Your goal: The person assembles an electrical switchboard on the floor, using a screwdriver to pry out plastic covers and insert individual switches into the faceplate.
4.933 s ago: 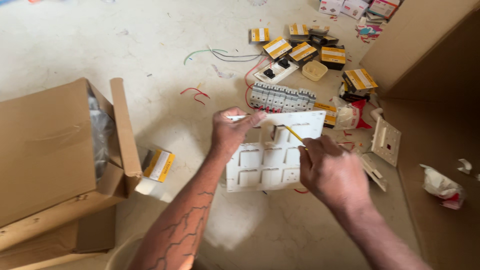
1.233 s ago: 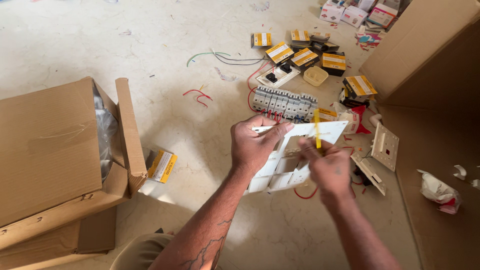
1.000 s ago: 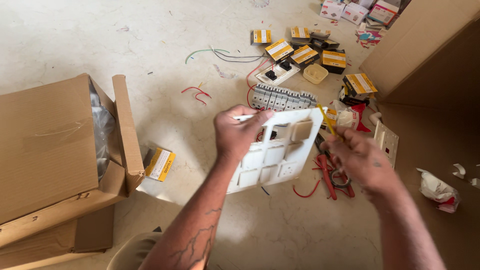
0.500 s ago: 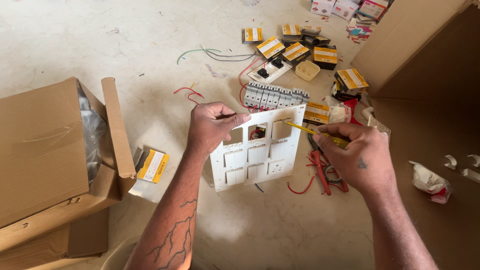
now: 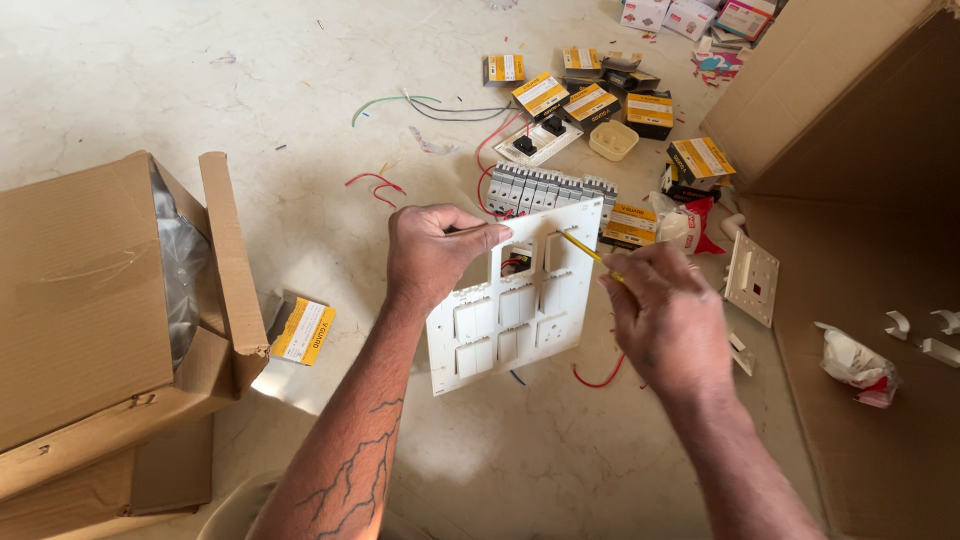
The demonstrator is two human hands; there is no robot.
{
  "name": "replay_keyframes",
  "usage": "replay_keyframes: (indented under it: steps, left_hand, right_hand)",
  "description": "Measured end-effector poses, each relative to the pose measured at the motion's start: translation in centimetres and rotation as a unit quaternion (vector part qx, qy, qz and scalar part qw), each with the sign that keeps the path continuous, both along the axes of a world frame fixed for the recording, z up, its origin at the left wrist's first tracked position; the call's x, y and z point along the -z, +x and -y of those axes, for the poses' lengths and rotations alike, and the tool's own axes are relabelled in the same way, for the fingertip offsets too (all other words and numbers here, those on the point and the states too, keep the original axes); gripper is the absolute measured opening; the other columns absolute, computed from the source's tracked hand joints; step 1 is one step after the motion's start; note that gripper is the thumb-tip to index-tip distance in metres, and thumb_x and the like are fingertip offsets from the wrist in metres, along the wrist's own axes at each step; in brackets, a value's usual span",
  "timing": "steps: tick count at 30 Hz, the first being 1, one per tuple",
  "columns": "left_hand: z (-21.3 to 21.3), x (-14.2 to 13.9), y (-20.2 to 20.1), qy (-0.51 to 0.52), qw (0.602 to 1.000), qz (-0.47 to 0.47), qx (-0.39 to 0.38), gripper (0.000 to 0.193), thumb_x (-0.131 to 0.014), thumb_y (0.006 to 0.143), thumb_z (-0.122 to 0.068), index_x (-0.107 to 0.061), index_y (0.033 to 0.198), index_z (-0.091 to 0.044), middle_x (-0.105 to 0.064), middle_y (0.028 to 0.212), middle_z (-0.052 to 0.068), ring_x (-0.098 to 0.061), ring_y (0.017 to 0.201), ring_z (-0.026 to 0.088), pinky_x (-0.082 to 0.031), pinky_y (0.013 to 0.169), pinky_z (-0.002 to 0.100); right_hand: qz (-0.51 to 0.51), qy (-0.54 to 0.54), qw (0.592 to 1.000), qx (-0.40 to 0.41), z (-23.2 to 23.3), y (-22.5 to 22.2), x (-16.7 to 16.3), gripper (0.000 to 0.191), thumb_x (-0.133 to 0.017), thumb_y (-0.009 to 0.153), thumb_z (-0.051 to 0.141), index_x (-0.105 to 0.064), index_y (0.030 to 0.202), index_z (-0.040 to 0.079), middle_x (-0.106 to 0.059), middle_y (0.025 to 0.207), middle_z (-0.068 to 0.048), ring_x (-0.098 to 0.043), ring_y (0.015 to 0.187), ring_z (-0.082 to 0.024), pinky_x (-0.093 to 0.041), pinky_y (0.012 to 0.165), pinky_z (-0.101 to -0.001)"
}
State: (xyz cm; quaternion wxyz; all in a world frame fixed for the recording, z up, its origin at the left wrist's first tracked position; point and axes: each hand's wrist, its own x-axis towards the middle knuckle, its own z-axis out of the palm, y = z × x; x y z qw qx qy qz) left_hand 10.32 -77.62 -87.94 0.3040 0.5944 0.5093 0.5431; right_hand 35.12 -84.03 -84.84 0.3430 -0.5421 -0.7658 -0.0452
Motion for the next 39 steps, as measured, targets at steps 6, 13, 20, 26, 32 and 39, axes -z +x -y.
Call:
replay_keyframes:
  steps: [6, 13, 20, 26, 32, 39]
  left_hand:
    - [-0.5, -0.3, -1.2, -0.019, 0.999, -0.041, -0.003, 0.021, -0.092, 0.076, -0.018, -0.08, 0.078, -0.001, -0.071, 0.063, 0.002, -0.05, 0.053, 0.003, -0.043, 0.048, 0.025]
    - [0.1, -0.8, -0.1, 0.115, 0.989, -0.062, 0.072, 0.018, -0.091, 0.078, -0.016, -0.079, 0.081, -0.003, -0.078, 0.074, 0.004, -0.066, 0.06, 0.004, -0.054, 0.056, 0.023]
    - [0.2, -1.0, -0.9, 0.102, 0.991, -0.069, 0.053, 0.019, -0.09, 0.078, -0.019, -0.081, 0.083, -0.003, -0.078, 0.074, 0.004, -0.068, 0.061, 0.006, -0.055, 0.059, 0.025]
    - [-0.2, -0.2, -2.0, -0.016, 0.998, -0.042, 0.038, 0.02, -0.09, 0.079, -0.02, -0.082, 0.085, -0.002, -0.07, 0.063, 0.002, -0.055, 0.051, 0.005, -0.045, 0.048, 0.026]
    - [0.2, -0.8, -2.9, -0.021, 0.996, -0.089, 0.021, 0.022, -0.09, 0.078, -0.022, -0.08, 0.082, -0.003, -0.068, 0.06, -0.002, -0.053, 0.047, 0.003, -0.044, 0.043, 0.023]
    - [-0.1, -0.9, -2.7, -0.069, 0.991, -0.109, 0.04, 0.02, -0.087, 0.08, -0.022, -0.08, 0.084, -0.004, -0.063, 0.055, 0.0, -0.053, 0.046, 0.005, -0.042, 0.043, 0.025]
  right_hand:
    - [-0.01, -0.03, 0.999, 0.001, -0.2, -0.6, -0.6, 0.015, -0.08, 0.091, 0.023, -0.08, 0.101, 0.012, -0.074, 0.097, -0.005, -0.073, 0.081, -0.025, -0.06, 0.074, -0.0381]
    - [0.198, -0.237, 0.951, -0.025, -6.3, 0.4, -12.0, 0.02, -0.082, 0.077, 0.024, -0.082, 0.096, 0.017, -0.078, 0.096, -0.005, -0.075, 0.084, -0.026, -0.061, 0.085, -0.0414]
    - [0.173, -0.127, 0.976, -0.012, -2.7, 0.1, -11.2, 0.024, -0.086, 0.079, 0.027, -0.082, 0.098, 0.012, -0.077, 0.093, -0.011, -0.072, 0.087, -0.029, -0.056, 0.082, -0.0424]
    - [-0.051, -0.032, 0.997, 0.04, 1.4, 1.3, -2.4, 0.025, -0.084, 0.085, 0.021, -0.081, 0.105, 0.006, -0.075, 0.1, -0.013, -0.073, 0.077, -0.024, -0.058, 0.07, -0.0359]
    - [-0.118, -0.106, 0.987, 0.04, -0.1, 0.4, -0.4, 0.023, -0.081, 0.086, 0.018, -0.079, 0.106, 0.008, -0.073, 0.1, -0.008, -0.075, 0.071, -0.021, -0.06, 0.066, -0.0352]
    - [-0.016, -0.014, 0.999, 0.032, -0.2, 0.0, 0.1, 0.015, -0.079, 0.089, 0.02, -0.079, 0.1, 0.011, -0.071, 0.098, -0.005, -0.072, 0.079, -0.027, -0.058, 0.069, -0.0406]
